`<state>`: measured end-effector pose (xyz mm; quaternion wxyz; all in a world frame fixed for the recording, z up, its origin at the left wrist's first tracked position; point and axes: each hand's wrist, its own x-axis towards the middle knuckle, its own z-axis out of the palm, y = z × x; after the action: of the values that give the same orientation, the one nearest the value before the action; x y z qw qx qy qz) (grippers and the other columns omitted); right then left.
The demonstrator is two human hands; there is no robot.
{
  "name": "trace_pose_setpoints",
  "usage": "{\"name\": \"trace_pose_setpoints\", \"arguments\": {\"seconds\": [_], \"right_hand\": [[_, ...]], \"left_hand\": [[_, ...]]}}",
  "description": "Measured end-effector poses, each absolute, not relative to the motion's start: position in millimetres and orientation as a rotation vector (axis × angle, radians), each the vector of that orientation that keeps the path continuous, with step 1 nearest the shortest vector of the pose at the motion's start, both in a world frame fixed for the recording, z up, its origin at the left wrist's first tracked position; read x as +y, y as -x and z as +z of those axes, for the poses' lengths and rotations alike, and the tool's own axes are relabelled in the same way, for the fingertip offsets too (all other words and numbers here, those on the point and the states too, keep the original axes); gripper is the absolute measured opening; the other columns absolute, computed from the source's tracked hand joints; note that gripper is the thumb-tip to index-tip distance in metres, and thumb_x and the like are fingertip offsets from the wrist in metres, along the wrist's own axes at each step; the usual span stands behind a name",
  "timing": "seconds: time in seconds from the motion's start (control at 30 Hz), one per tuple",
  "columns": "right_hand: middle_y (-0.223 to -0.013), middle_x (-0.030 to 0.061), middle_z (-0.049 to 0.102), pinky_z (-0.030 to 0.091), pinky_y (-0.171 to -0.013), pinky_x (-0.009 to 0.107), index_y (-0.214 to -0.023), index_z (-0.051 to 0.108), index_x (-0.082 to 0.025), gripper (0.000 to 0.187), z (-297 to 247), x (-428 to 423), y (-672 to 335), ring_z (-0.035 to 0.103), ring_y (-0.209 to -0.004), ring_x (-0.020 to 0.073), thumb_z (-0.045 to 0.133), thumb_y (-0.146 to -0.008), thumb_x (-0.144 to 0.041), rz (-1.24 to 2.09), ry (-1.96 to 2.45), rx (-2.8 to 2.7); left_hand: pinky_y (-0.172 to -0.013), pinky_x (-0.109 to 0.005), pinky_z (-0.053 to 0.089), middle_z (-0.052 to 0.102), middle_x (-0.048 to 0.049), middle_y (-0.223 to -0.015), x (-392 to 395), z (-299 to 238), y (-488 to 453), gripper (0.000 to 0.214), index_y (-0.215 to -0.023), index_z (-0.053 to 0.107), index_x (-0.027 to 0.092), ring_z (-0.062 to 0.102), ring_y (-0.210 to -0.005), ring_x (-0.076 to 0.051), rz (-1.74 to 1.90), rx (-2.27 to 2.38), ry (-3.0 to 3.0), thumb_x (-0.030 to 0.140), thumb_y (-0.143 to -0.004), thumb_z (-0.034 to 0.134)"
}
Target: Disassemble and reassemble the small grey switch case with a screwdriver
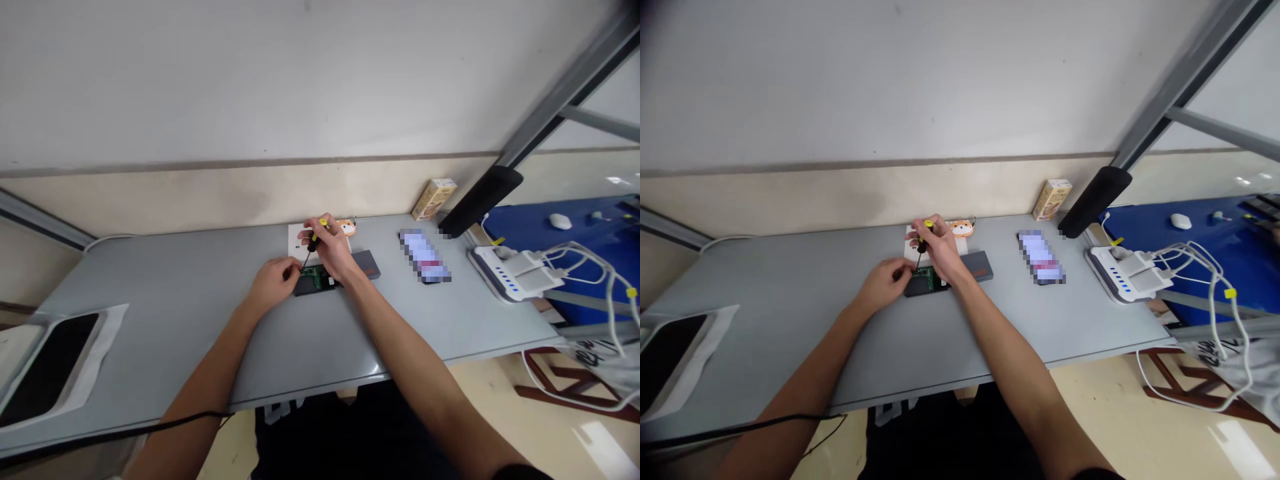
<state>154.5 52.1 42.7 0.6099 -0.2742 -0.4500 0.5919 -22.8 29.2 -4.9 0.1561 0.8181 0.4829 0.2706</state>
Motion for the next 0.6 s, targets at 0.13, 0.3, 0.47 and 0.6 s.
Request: {"name": "trace_pose_setpoints", "arguments": {"seconds": [0.13,0.3,0.47,0.6], "right_hand": [[-0.067,-0.008,0.043,0.042,-0.054,0.026,-0.083,0.03,-0.028,0.054,40.9,52.8,-155.2,0.045,-0.053,0.0102,0.068,-0.084,-0.066,1.264,0.766,-1.076],[-0.07,-0.0037,0.042,0.044,-0.058,0.029,-0.106,0.054,-0.028,0.055,39.6,55.9,-155.3,0.046,-0.057,0.0131,0.039,-0.092,-0.079,1.278,0.692,-1.031],[-0.085,-0.0002,0.056,0.05,-0.067,0.027,-0.089,0.056,-0.025,0.044,41.1,55.1,-157.9,0.06,-0.074,0.0133,0.07,-0.083,-0.067,1.359,0.594,-0.975],[-0.069,-0.0073,0.052,0.044,-0.057,0.025,-0.081,0.038,-0.026,0.056,40.3,53.4,-156.2,0.053,-0.056,0.0098,0.076,-0.077,-0.066,1.337,0.654,-0.967]], "left_hand": [[-0.071,-0.032,0.048,0.073,-0.0009,-0.081,27.7,-3.0,21.9,0.019,-0.091,0.069,0.023,0.063,-0.068,-0.018,0.749,1.395,-2.334,0.023,-0.094,0.05],[-0.07,-0.032,0.047,0.072,-0.0014,-0.079,27.7,-3.2,22.2,0.02,-0.091,0.069,0.022,0.062,-0.067,-0.018,0.743,1.403,-2.334,0.024,-0.094,0.05],[-0.071,-0.031,0.047,0.073,-0.002,-0.083,27.7,-4.5,23.0,0.02,-0.092,0.07,0.021,0.064,-0.072,-0.018,0.769,1.38,-2.311,0.024,-0.093,0.051],[-0.071,-0.03,0.045,0.072,-0.0014,-0.082,27.8,-3.5,23.2,0.021,-0.094,0.071,0.021,0.061,-0.07,-0.017,0.74,1.371,-2.322,0.025,-0.094,0.05]]}}
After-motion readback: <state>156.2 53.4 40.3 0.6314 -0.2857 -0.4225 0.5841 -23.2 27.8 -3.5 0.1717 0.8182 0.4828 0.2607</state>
